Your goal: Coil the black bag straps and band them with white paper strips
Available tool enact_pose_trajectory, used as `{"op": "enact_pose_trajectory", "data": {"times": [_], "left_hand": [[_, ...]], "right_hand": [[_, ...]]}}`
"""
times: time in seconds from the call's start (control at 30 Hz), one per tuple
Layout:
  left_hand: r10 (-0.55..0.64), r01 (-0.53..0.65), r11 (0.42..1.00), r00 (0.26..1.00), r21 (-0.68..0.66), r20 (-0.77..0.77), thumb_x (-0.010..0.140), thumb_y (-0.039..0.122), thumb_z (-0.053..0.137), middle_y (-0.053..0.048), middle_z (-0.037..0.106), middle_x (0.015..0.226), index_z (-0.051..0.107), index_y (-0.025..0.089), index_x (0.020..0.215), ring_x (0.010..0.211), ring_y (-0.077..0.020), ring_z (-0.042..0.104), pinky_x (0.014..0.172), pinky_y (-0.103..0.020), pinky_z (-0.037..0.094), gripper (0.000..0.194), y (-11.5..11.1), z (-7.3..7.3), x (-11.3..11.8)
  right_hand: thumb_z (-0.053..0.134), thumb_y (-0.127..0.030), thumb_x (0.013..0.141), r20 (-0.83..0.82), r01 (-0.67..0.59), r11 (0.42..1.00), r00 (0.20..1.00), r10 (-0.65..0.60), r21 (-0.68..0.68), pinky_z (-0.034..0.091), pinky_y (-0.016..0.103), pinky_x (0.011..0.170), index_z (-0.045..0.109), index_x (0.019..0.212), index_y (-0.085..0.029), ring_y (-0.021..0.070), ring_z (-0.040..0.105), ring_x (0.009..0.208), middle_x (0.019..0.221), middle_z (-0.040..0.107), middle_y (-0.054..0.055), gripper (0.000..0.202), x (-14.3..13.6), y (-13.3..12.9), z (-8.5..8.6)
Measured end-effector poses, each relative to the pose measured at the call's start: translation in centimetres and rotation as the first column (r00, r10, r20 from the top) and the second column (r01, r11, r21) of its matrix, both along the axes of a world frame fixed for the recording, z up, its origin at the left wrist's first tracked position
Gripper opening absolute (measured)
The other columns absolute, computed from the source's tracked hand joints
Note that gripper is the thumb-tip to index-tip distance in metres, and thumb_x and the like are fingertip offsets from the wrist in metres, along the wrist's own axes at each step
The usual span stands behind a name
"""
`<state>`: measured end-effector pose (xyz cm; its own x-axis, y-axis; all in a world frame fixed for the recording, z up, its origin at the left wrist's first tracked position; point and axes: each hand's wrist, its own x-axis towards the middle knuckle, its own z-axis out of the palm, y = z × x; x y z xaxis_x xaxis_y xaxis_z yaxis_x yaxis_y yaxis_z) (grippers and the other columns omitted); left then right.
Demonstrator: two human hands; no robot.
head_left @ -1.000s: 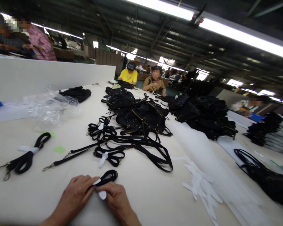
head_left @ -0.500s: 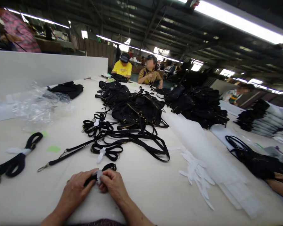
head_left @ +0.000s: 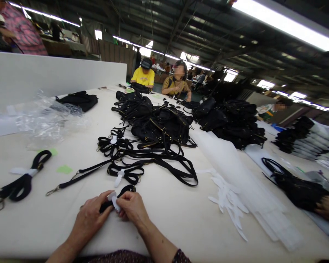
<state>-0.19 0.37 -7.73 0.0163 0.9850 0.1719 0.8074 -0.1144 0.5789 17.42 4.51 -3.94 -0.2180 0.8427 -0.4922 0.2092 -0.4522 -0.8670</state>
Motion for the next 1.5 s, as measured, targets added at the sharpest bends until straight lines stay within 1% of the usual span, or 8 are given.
{"op": "enact_pose_trajectory", "data": {"times": [0.47, 0.7, 0.83, 1.07, 1.13, 1.27, 1.4, 1.5], "left_hand": [[-0.039, 0.039, 0.998, 0.999, 0.041, -0.007, 0.090, 0.036, 0.055, -0.003, 0.070, 0.109, 0.051, 0.029, 0.127, 0.099, -0.0240, 0.065, 0.088, -0.040, 0.052, 0.038, -0.2, -0.9, -0.2], [-0.061, 0.065, 0.992, 0.997, 0.105, -0.041, 0.090, 0.034, 0.056, -0.004, 0.069, 0.108, 0.051, 0.028, 0.123, 0.097, -0.0239, 0.064, 0.086, -0.038, 0.053, 0.034, -0.4, -0.9, -0.2], [-0.072, 0.078, 0.987, 0.996, 0.139, -0.049, 0.091, 0.035, 0.056, -0.004, 0.069, 0.110, 0.051, 0.027, 0.122, 0.097, -0.0241, 0.065, 0.086, -0.039, 0.053, 0.033, -0.3, -1.4, -0.3], [-0.083, 0.092, 0.980, 0.995, 0.176, -0.059, 0.091, 0.033, 0.057, -0.004, 0.069, 0.112, 0.050, 0.028, 0.121, 0.101, -0.0242, 0.065, 0.088, -0.041, 0.054, 0.031, -0.1, -1.4, -0.2], [-0.085, 0.094, 0.979, 0.995, 0.183, -0.055, 0.091, 0.030, 0.057, -0.003, 0.069, 0.111, 0.050, 0.028, 0.121, 0.100, -0.0235, 0.065, 0.088, -0.040, 0.054, 0.030, -0.1, -1.1, 0.0], [-0.099, 0.110, 0.974, 0.993, 0.197, -0.063, 0.090, 0.028, 0.058, -0.004, 0.070, 0.110, 0.051, 0.028, 0.120, 0.099, -0.0236, 0.066, 0.086, -0.040, 0.055, 0.031, -0.1, -0.9, 0.2], [-0.103, 0.119, 0.970, 0.991, 0.212, -0.084, 0.091, 0.031, 0.058, -0.004, 0.070, 0.111, 0.050, 0.028, 0.121, 0.099, -0.0236, 0.067, 0.087, -0.040, 0.056, 0.031, -0.2, -1.5, -0.1], [-0.108, 0.133, 0.962, 0.988, 0.240, -0.115, 0.091, 0.031, 0.058, -0.004, 0.070, 0.112, 0.051, 0.029, 0.122, 0.100, -0.0240, 0.067, 0.087, -0.040, 0.057, 0.032, -0.2, -2.1, -0.2]], "right_hand": [[0.060, -0.024, 0.074, 0.017, -0.042, 0.998, 0.999, 0.042, 0.038, 0.037, 0.014, 0.039, 0.065, 0.074, -0.017, 0.0079, 0.055, 0.043, 0.056, 0.065, -0.002, 0.009, -0.1, 0.4, 0.3], [0.057, -0.021, 0.075, 0.210, -0.230, 0.966, 0.957, 0.202, 0.120, 0.041, 0.017, 0.043, 0.068, 0.074, -0.019, 0.0118, 0.062, 0.047, 0.056, 0.065, -0.003, 0.011, -0.5, 1.2, 0.8], [0.057, -0.024, 0.078, 0.323, -0.280, 0.948, 0.920, 0.221, 0.148, 0.042, 0.018, 0.047, 0.070, 0.075, -0.020, 0.0119, 0.061, 0.048, 0.053, 0.063, -0.003, 0.014, -0.8, 1.5, 1.7], [0.061, -0.022, 0.076, 0.550, -0.425, 0.815, 0.820, 0.162, 0.393, 0.039, 0.021, 0.063, 0.069, 0.069, -0.023, 0.0135, 0.064, 0.070, 0.068, 0.070, -0.001, 0.011, -0.3, 1.2, 3.3], [0.061, -0.019, 0.074, 0.542, -0.408, 0.827, 0.826, 0.154, 0.387, 0.039, 0.021, 0.063, 0.070, 0.079, -0.024, 0.0133, 0.064, 0.070, 0.070, 0.070, -0.002, 0.012, -0.3, 1.4, 3.4], [0.059, -0.011, 0.071, 0.501, -0.387, 0.839, 0.850, 0.163, 0.383, 0.041, 0.020, 0.064, 0.063, 0.111, -0.026, 0.0123, 0.063, 0.065, 0.070, 0.069, -0.005, 0.043, -0.7, 1.8, 3.3], [0.060, -0.012, 0.067, 0.489, -0.446, 0.825, 0.837, 0.247, 0.346, 0.044, 0.022, 0.065, 0.065, 0.112, -0.025, 0.0140, 0.065, 0.069, 0.075, 0.070, -0.003, 0.046, -0.6, 2.6, 3.5], [0.058, -0.015, 0.068, 0.341, -0.459, 0.873, 0.857, 0.386, 0.164, 0.048, 0.022, 0.060, 0.066, 0.113, -0.022, 0.0149, 0.066, 0.064, 0.072, 0.069, -0.002, 0.046, -0.2, 3.6, 3.2]]}}
